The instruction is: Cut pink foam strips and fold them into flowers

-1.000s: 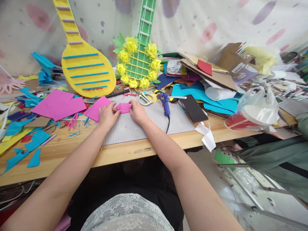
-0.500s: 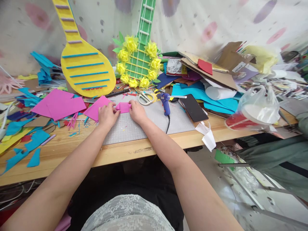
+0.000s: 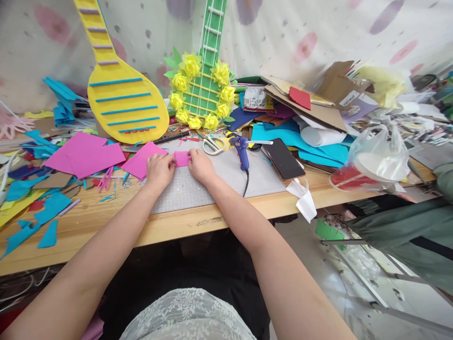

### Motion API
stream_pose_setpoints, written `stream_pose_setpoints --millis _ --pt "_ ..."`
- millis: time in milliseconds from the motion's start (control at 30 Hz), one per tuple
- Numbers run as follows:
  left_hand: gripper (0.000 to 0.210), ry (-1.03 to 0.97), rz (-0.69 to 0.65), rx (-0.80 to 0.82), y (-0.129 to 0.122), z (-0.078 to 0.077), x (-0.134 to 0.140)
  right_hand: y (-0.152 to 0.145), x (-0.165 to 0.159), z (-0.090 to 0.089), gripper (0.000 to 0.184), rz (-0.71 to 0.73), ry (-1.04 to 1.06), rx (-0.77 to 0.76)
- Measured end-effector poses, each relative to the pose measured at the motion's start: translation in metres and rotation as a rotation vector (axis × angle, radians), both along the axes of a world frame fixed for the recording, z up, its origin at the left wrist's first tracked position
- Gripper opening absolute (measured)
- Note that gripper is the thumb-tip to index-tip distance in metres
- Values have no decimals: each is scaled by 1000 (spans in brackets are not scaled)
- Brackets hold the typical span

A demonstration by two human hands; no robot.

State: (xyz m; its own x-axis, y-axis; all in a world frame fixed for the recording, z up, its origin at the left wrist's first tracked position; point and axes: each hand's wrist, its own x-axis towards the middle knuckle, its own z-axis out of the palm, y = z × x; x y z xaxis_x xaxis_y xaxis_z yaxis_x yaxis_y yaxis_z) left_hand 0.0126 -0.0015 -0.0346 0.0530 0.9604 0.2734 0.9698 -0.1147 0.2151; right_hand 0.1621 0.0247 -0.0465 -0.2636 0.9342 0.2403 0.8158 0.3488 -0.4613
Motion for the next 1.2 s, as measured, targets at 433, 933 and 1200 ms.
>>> stream_pose_setpoints --millis 433,933,1200 --pt "16 13 51 112 -2 -2 13 0 -3 -1 22 -13 -114 21" --pt "12 -59 51 71 -2 0 11 0 -3 -2 27 -2 -84 10" --pt "17 -128 112 15 -8 5 5 4 2 -7 30 -11 -14 12"
